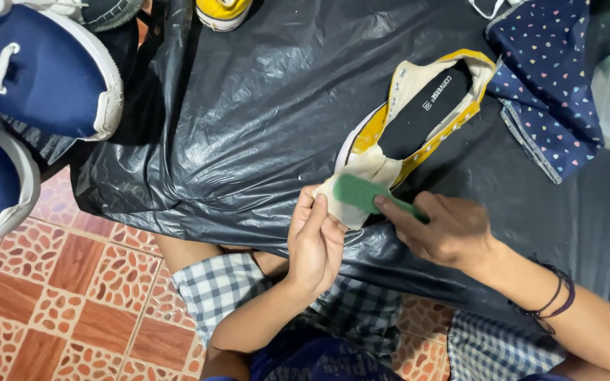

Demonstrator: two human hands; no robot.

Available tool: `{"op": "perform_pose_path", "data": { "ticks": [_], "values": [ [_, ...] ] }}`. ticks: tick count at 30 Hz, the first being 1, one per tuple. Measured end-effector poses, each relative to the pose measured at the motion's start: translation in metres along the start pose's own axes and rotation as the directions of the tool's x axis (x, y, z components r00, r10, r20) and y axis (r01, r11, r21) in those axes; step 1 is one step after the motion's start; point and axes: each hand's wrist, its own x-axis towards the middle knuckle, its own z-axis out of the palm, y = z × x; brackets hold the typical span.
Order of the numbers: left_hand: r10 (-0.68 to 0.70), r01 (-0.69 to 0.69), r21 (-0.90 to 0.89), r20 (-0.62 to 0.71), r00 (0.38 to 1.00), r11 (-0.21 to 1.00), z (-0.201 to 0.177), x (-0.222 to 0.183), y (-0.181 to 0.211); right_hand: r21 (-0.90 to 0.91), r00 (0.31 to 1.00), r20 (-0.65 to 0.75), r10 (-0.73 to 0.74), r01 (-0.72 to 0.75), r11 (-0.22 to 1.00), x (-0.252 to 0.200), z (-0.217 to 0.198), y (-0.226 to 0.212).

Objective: The person is cleaning the interior of a yellow sneaker by scrubbing the lining and tongue with a small brush dipped in cleaning solution.

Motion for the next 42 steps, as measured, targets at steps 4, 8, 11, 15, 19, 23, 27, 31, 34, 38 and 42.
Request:
{"op": "perform_pose_path", "data": {
  "ticks": [4,8,11,15,19,23,27,31,34,38,42],
  "values": [
    [-0.014,0.015,-0.007,0.061,0.998,1.000,0.005,-0.003,0.009,-0.145,0.952,0.108,0.286,-0.269,0.952,-0.009,-0.005,-0.001],
    [-0.055,0.063,-0.059,0.121,0.991,0.996,0.001,-0.002,0.010,0.129,0.955,0.174,0.241,-0.265,0.956,-0.001,-0.015,-0.017],
    [-0.089,0.105,-0.084,0.174,0.981,0.991,-0.011,0.005,0.007,0.199,0.943,0.253,0.218,-0.271,0.942,-0.013,-0.014,-0.010],
    [-0.091,0.119,-0.110,0.231,0.969,0.987,0.012,-0.002,0.023,0.071,0.889,0.251,0.384,-0.413,0.908,-0.006,-0.014,0.012],
    [-0.086,0.119,-0.119,0.249,0.965,0.986,0.006,-0.004,0.018,0.114,0.886,0.372,0.276,-0.339,0.934,-0.024,-0.011,-0.005],
    [-0.090,0.109,-0.069,0.231,0.969,0.992,-0.006,-0.005,0.011,0.103,0.897,0.312,0.313,-0.360,0.927,-0.015,-0.016,-0.005],
    [-0.097,0.113,-0.056,0.232,0.968,0.992,0.014,-0.007,0.023,0.117,0.886,0.321,0.334,-0.387,0.915,-0.021,-0.011,0.003],
    [-0.091,0.117,-0.121,0.204,0.975,0.986,0.006,-0.010,0.017,0.111,0.974,0.168,0.151,-0.171,0.979,-0.002,-0.015,-0.022],
    [-0.107,0.137,-0.119,0.231,0.967,0.983,0.001,-0.005,0.017,0.149,0.943,0.177,0.282,-0.309,0.939,-0.007,-0.004,-0.009],
    [-0.096,0.124,-0.104,0.245,0.965,0.987,0.006,-0.007,0.018,0.000,0.976,0.127,0.178,-0.180,0.984,-0.001,-0.011,-0.020],
    [-0.087,0.103,-0.055,0.240,0.967,0.993,0.000,-0.005,0.014,-0.062,0.948,0.204,0.242,-0.234,0.970,-0.012,-0.015,-0.005]
  ]
}}
